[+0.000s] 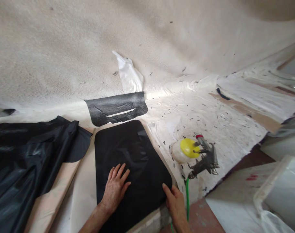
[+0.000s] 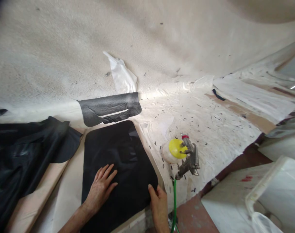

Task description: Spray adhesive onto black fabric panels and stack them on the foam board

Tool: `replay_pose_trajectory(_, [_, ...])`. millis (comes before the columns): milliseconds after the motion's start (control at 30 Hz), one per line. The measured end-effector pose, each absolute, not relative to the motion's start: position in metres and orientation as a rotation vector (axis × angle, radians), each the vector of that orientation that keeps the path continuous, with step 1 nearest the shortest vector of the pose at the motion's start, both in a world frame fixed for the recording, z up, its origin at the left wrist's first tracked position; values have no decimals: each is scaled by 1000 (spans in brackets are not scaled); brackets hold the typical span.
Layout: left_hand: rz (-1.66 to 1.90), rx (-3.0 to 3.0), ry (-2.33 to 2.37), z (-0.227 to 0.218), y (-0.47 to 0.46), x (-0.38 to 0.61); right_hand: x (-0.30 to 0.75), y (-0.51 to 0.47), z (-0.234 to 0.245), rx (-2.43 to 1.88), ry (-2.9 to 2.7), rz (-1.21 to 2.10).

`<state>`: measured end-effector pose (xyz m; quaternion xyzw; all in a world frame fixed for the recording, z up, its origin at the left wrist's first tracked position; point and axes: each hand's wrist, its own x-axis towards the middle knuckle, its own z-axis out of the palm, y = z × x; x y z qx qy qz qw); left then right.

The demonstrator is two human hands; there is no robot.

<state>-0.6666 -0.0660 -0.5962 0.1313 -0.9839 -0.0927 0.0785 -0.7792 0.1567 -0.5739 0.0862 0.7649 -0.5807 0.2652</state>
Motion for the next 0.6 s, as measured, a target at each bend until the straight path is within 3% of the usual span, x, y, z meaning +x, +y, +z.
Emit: replay_pose_trajectory(600, [-135,683,-3000,-578,-38,-659,-780,193,-588,-96,2260,-1291])
